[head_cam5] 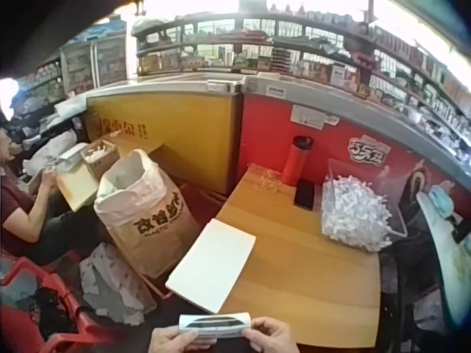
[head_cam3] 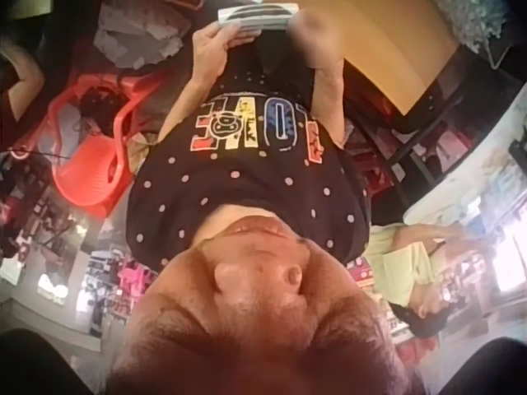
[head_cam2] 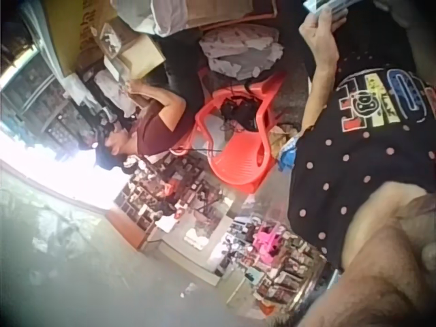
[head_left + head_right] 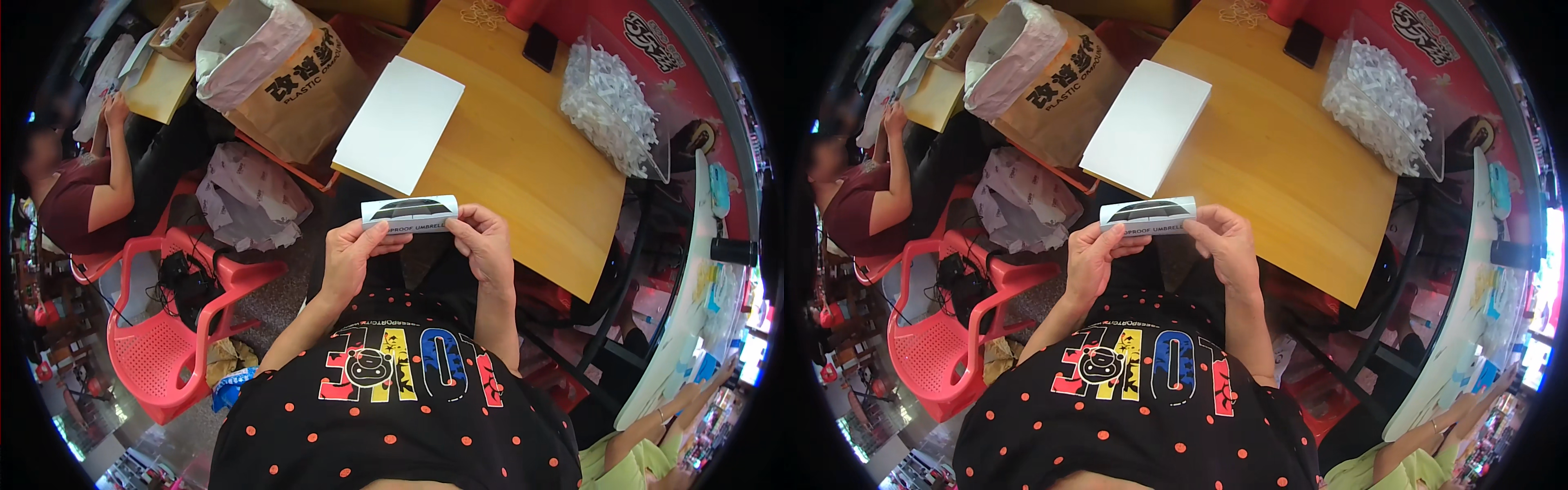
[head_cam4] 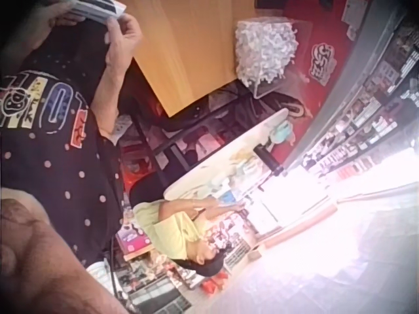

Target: Folding a piece of paper into a small rectangular product insert.

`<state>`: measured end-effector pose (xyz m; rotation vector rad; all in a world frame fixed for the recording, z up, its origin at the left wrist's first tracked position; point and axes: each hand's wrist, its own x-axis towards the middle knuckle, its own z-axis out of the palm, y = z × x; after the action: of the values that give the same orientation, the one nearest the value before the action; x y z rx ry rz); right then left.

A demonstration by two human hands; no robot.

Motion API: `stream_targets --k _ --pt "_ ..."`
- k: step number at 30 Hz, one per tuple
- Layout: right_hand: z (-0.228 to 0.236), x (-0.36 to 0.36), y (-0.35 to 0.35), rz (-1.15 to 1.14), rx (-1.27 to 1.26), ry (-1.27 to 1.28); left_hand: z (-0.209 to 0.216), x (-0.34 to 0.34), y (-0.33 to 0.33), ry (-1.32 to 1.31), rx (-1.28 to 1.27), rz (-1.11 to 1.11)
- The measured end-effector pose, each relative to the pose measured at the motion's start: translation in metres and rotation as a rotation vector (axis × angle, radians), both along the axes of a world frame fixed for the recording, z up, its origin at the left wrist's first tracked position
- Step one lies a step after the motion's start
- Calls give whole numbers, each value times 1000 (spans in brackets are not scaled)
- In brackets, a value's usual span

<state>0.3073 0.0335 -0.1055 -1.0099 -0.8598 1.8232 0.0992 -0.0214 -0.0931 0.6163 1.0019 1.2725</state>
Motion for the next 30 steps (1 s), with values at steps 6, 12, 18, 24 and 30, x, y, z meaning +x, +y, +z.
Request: stream_targets --k 6,12,18,24,30 --pt "10 -9 -4 34 -40 99 1 3 -2 31 8 -37" --pt "8 -10 -6 -11 9 63 1 2 4 -138 -51 -74" --pt "9 -11 -8 -47 32 61 -3 2 6 -16 -34 -153" --pt "6 -12 -9 -39 38 11 -9 1 3 3 -8 -141" --pt "17 -21 -9 -118 69 -63 -11 1 2 36 45 -86"
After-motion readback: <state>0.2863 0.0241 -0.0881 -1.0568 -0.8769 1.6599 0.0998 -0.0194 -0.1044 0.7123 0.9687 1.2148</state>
